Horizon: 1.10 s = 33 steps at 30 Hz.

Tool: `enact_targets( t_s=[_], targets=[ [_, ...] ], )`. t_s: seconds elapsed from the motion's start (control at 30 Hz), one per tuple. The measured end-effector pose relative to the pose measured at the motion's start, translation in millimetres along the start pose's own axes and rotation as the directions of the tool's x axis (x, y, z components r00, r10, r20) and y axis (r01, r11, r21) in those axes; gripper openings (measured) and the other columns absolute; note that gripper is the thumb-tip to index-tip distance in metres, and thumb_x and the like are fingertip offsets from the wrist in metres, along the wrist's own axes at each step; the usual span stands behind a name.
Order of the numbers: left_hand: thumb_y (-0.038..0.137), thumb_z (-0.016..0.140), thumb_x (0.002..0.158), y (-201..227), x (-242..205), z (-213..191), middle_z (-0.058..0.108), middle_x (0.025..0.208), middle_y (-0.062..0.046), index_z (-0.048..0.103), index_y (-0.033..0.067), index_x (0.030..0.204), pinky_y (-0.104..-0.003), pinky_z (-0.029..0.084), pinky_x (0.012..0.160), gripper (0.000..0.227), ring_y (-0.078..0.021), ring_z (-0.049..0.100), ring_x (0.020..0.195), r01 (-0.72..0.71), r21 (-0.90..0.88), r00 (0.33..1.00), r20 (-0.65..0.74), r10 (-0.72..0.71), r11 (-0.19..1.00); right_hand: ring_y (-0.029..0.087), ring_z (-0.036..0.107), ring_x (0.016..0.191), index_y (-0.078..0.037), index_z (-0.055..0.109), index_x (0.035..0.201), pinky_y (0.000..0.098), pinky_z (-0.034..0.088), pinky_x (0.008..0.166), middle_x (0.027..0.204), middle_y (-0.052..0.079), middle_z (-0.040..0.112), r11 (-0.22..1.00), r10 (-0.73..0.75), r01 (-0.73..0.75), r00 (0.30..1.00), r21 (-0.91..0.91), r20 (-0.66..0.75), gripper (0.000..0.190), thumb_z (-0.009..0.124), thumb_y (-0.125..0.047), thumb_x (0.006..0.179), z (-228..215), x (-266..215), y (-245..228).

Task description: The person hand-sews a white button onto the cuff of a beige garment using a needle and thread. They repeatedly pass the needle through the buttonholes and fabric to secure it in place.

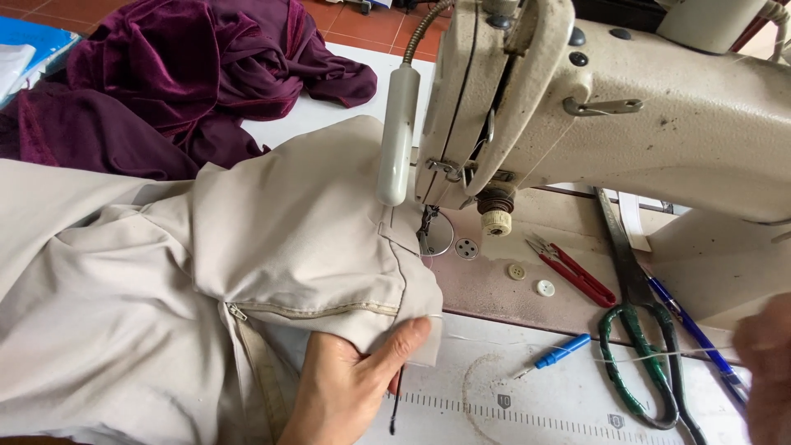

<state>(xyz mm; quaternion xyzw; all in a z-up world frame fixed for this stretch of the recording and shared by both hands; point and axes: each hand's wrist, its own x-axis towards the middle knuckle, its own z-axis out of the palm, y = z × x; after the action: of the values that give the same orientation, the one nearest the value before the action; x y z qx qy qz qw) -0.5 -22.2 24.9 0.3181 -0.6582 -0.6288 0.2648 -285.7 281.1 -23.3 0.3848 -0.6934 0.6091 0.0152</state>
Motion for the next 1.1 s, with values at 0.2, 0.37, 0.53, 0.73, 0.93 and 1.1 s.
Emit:
enact_targets(
  t_s=[0.2,0.37,0.53,0.73,0.93,1.1],
  targets=[
    [0.032,0.076,0.070,-19.5,-4.8,4.8,0.078,0.071,-0.004,0.079,0.0060,0.083,-0.028,0.056,0.066,0.029,-0.0109,0.066,0.070,0.204,0.053,0.973,-0.117,-0.196,0.978,0.015,0.032,0.047,-0.003,0.039,0.113,0.0235,0.027,0.051,0.055,0.014,0.043,0.980,0.126,-0.095,0.976,0.173,-0.177,0.016,0.043,0.000,0.098,148.4,1.0,-141.4],
    [0.034,0.069,0.079,15.2,-7.7,0.1,0.076,0.068,-0.009,0.073,0.0078,0.091,-0.027,0.053,0.060,0.030,-0.0188,0.070,0.052,0.569,0.147,0.822,-0.080,-0.564,0.809,0.018,0.042,0.050,0.001,0.043,0.126,0.0237,0.035,0.052,0.064,0.020,0.057,0.961,0.198,-0.180,0.978,0.211,-0.064,0.034,0.048,-0.002,0.092,152.5,-2.4,-136.6],
    [0.032,0.057,0.095,37.8,-10.2,-14.6,0.067,0.069,-0.016,0.060,-0.0037,0.081,-0.033,0.048,0.037,0.039,-0.0249,0.057,0.039,0.663,0.180,0.728,0.073,-0.682,0.727,0.021,0.046,0.054,0.010,0.051,0.126,0.0264,0.038,0.055,0.078,0.022,0.065,0.966,0.233,-0.218,0.967,0.135,-0.106,0.036,0.049,-0.001,0.092,151.1,-7.3,-127.5],
    [0.079,0.043,0.088,8.7,-34.5,-45.2,0.069,0.070,0.006,0.061,0.0268,0.063,-0.040,0.050,0.070,0.060,-0.0161,0.069,0.078,0.020,0.989,0.856,0.059,-0.514,0.147,0.021,0.046,0.051,0.011,0.055,0.105,0.0245,0.037,0.051,0.077,0.024,0.064,0.954,0.244,-0.200,0.952,0.225,-0.187,0.013,0.050,0.003,0.095,146.1,-16.7,-108.1],
    [0.010,0.061,0.089,35.0,-16.4,-16.7,0.056,0.078,0.001,0.061,0.0147,0.084,-0.028,0.046,0.064,0.007,-0.0169,0.054,0.068,-0.716,0.634,0.631,0.405,0.662,0.294,0.020,0.044,0.048,0.010,0.056,0.103,0.0238,0.035,0.050,0.070,0.021,0.059,0.968,0.197,-0.149,0.950,0.202,-0.243,0.013,0.049,0.001,0.097,142.4,-21.7,-100.6],
    [0.017,0.069,0.081,-22.4,20.5,-3.8,0.067,0.085,0.000,0.064,0.0161,0.084,-0.038,0.051,0.074,0.006,-0.0209,0.062,0.080,-0.460,0.782,0.888,0.392,0.241,0.420,0.018,0.045,0.048,0.005,0.057,0.104,0.0222,0.035,0.051,0.074,0.019,0.060,0.953,0.241,-0.159,0.913,0.256,-0.330,0.010,0.050,-0.002,0.101,135.9,-24.2,-92.0]
  ],
)
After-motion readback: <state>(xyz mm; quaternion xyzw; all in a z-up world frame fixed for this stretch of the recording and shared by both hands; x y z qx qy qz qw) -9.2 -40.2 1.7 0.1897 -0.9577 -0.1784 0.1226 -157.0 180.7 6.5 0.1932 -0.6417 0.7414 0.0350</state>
